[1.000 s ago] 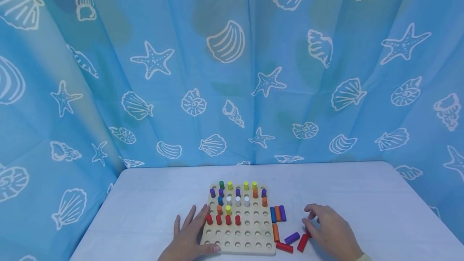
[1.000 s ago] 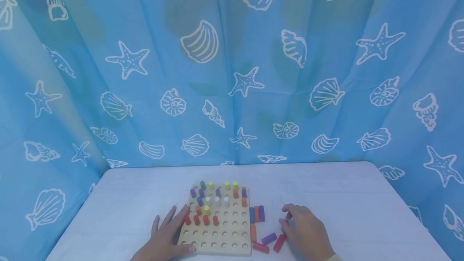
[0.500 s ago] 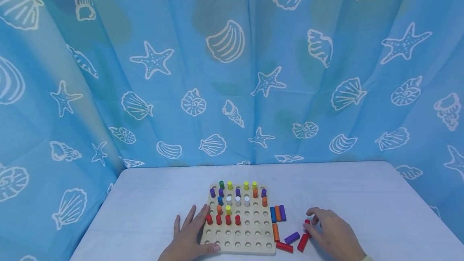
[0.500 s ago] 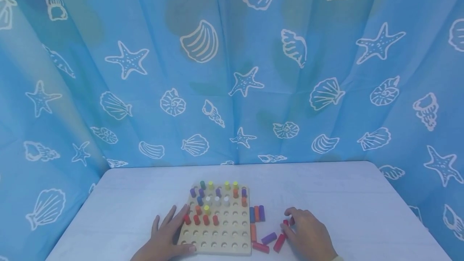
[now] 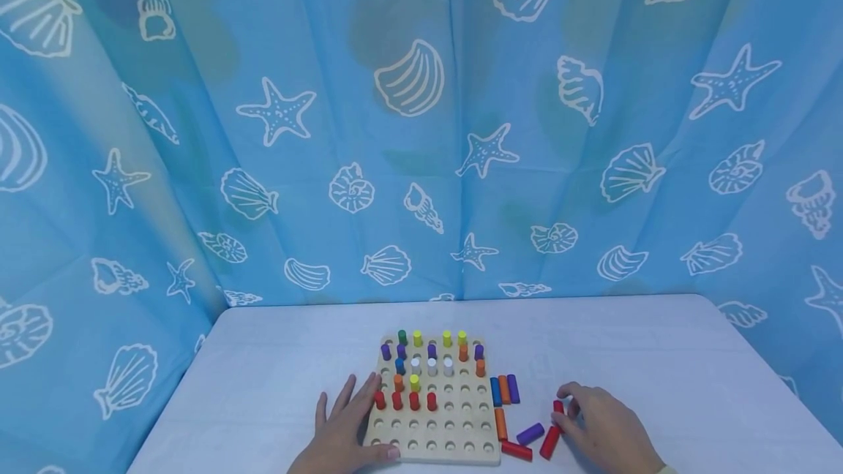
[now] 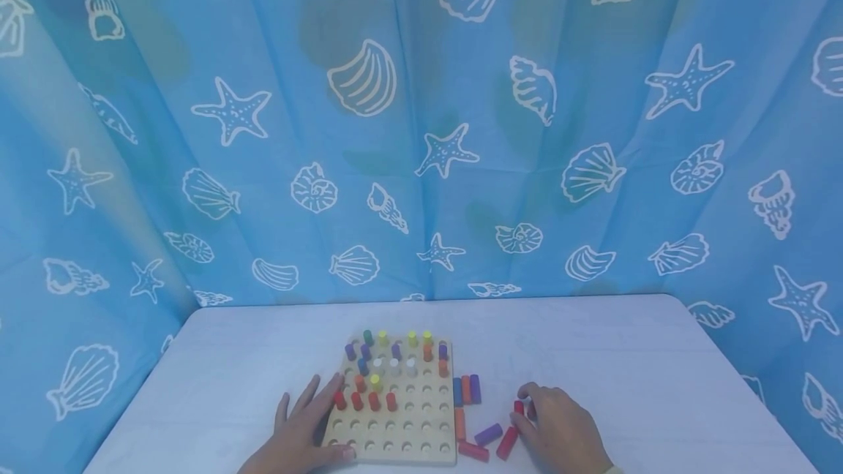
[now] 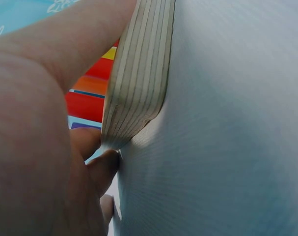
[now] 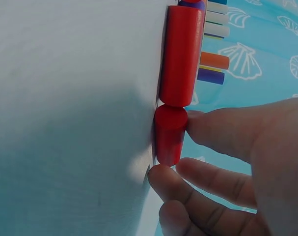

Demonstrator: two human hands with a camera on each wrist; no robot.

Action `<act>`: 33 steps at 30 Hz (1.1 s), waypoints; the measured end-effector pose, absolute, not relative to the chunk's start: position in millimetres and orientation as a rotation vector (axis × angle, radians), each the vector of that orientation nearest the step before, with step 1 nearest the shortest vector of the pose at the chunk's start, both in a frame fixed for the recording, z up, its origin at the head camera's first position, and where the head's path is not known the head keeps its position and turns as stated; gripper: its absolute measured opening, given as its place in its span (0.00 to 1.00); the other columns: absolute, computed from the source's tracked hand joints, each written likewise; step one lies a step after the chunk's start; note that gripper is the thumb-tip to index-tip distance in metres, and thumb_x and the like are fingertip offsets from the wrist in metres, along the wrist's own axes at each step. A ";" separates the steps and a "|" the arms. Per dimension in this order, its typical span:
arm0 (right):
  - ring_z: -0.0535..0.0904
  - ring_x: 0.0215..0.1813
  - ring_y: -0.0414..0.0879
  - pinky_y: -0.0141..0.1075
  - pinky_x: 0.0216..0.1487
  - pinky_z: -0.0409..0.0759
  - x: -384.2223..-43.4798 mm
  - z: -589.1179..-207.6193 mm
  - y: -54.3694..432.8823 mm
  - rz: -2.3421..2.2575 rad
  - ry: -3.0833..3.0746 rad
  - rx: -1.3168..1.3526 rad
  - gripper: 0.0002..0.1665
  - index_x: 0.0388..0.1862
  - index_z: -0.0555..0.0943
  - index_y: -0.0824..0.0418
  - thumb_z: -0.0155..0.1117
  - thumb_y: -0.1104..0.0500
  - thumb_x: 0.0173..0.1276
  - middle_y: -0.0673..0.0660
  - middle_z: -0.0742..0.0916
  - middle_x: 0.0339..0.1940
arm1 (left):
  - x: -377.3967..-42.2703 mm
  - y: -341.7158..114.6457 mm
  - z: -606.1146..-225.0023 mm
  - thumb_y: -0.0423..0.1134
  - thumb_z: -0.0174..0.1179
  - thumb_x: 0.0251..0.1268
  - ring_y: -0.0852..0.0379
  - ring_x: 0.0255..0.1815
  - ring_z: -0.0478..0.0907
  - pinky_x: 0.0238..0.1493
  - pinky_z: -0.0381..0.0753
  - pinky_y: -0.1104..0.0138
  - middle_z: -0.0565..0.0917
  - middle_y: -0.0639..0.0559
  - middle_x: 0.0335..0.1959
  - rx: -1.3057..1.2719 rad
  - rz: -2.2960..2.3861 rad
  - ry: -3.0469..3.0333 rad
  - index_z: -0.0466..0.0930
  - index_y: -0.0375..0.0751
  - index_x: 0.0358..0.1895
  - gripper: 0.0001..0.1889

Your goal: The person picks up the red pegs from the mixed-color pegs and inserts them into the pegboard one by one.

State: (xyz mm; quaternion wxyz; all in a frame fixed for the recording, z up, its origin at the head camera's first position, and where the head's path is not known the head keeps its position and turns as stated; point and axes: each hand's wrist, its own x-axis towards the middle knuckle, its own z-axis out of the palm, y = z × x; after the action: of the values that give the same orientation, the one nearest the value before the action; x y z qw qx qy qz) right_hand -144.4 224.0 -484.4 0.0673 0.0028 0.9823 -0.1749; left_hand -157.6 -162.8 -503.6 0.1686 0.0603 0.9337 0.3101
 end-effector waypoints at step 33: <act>0.73 0.27 0.42 0.39 0.34 0.81 -147.5 -482.6 218.6 -0.526 2.941 0.023 0.20 0.47 0.83 0.67 0.74 0.54 0.64 0.49 0.78 0.23 | -157.6 -163.4 -504.2 0.72 0.72 0.39 0.34 0.81 0.38 0.70 0.22 0.30 0.60 0.43 0.79 0.161 0.868 2.679 0.55 0.45 0.80 0.64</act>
State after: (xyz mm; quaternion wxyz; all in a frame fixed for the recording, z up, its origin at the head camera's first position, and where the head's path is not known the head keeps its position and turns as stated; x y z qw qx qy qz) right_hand -147.5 218.6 -482.6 0.0770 0.0077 0.9814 -0.1755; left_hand -157.6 -163.4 -504.2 0.1599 0.0563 0.9375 0.3039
